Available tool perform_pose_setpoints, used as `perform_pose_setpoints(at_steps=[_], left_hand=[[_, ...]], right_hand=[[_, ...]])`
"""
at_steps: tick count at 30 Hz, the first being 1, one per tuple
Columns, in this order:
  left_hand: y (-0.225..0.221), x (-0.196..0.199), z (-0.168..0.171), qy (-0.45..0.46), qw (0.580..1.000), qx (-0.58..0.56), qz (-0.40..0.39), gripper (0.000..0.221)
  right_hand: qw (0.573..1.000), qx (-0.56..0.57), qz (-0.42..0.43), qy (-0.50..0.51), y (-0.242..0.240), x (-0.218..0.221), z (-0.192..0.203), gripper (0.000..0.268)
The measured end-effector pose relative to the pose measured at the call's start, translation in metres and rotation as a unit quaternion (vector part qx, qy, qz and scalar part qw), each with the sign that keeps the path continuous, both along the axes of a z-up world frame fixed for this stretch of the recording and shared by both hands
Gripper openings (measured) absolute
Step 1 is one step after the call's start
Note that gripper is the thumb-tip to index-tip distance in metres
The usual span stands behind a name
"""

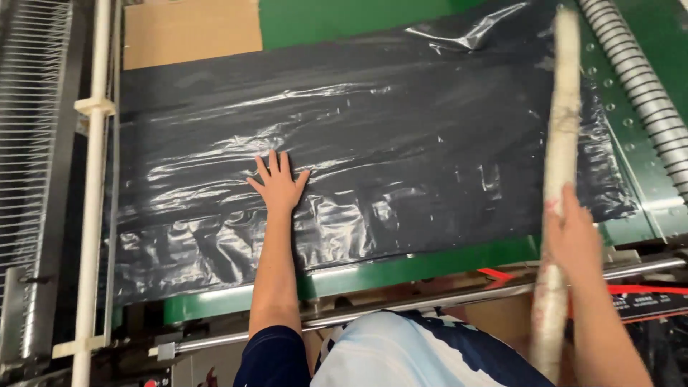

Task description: Manually aligning and smoothing black plastic film on a bag-making machine's conveyor belt using hands and a rolling tube.

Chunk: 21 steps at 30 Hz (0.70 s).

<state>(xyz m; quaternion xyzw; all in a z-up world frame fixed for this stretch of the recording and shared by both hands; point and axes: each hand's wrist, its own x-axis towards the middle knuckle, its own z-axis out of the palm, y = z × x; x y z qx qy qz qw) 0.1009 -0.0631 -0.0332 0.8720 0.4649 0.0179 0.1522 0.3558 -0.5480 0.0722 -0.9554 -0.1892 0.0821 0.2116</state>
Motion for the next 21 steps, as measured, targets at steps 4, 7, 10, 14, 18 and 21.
perform_pose_setpoints(at_steps=[4, 7, 10, 14, 18, 21], left_hand=[[-0.005, 0.009, -0.023, 0.025, 0.998, 0.050, -0.010, 0.088], [-0.005, 0.008, -0.025, 0.047, 0.998, 0.047, -0.009, 0.090], [-0.005, 0.007, -0.028, 0.031, 0.997, 0.067, -0.017, 0.090], [-0.008, 0.008, -0.006, 0.060, 0.998, 0.022, 0.010, 0.090], [-0.001, -0.022, 0.016, -0.083, 0.996, 0.040, 0.023, 0.066], [0.016, -0.067, 0.035, -0.195, 0.971, 0.138, 0.023, 0.052]], right_hand=[[0.983, 0.047, 0.076, 0.158, 0.036, -0.068, 0.035, 0.062], [0.973, -0.072, 0.010, 0.217, 0.041, -0.068, 0.040, 0.060], [0.988, -0.010, -0.051, 0.143, -0.011, 0.010, -0.032, 0.068], [0.997, -0.054, -0.045, 0.044, -0.010, 0.026, -0.013, 0.058], [0.994, 0.065, 0.060, 0.057, 0.056, -0.029, 0.028, 0.063], [0.970, 0.122, 0.140, 0.158, 0.105, -0.091, 0.032, 0.063]])
